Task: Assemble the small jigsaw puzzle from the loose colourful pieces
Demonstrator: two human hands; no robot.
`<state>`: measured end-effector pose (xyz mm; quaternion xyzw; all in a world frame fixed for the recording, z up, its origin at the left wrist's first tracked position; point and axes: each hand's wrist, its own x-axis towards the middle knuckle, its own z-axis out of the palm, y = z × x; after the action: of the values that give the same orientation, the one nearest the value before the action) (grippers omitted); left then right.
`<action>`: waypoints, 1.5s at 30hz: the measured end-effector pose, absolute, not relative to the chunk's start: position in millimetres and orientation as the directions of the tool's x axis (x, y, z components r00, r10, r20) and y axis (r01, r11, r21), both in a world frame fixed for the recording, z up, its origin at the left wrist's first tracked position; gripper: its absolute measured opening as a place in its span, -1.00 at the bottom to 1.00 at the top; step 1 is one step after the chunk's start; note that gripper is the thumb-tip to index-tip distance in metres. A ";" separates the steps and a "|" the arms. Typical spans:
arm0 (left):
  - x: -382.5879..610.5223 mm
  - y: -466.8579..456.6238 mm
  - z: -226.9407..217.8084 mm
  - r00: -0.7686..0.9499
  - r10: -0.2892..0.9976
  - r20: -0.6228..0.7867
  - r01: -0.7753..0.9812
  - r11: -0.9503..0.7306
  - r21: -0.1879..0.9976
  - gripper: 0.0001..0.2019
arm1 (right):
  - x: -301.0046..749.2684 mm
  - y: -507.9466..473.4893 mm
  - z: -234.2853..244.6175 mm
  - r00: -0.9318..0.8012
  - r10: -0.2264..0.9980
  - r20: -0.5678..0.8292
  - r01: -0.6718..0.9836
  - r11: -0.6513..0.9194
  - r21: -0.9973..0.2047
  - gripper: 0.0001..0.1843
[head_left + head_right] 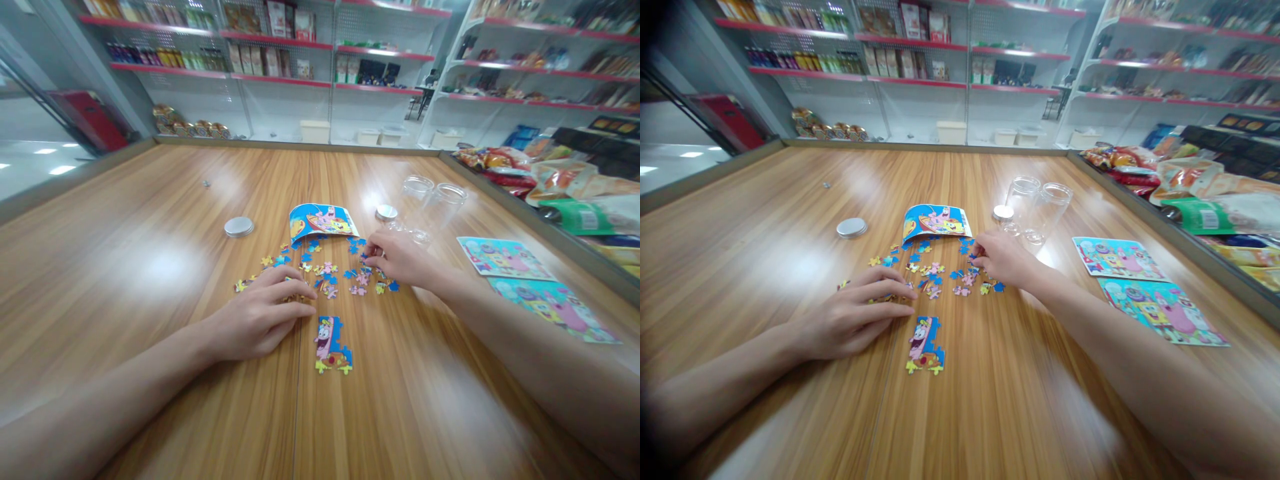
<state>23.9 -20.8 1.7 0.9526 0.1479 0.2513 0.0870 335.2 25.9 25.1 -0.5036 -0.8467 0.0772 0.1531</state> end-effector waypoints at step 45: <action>42.3 -47.0 6.0 0.740 0.525 0.420 0.214 -0.776 0.593 -0.95 | 269.6 -62.0 29.1 -0.719 0.650 0.245 0.403 0.678 -0.616 -0.46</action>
<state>42.3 -47.0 6.0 0.8950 0.2064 0.2953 0.2630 269.6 -62.0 29.1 -0.2968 -0.8868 0.2705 0.2287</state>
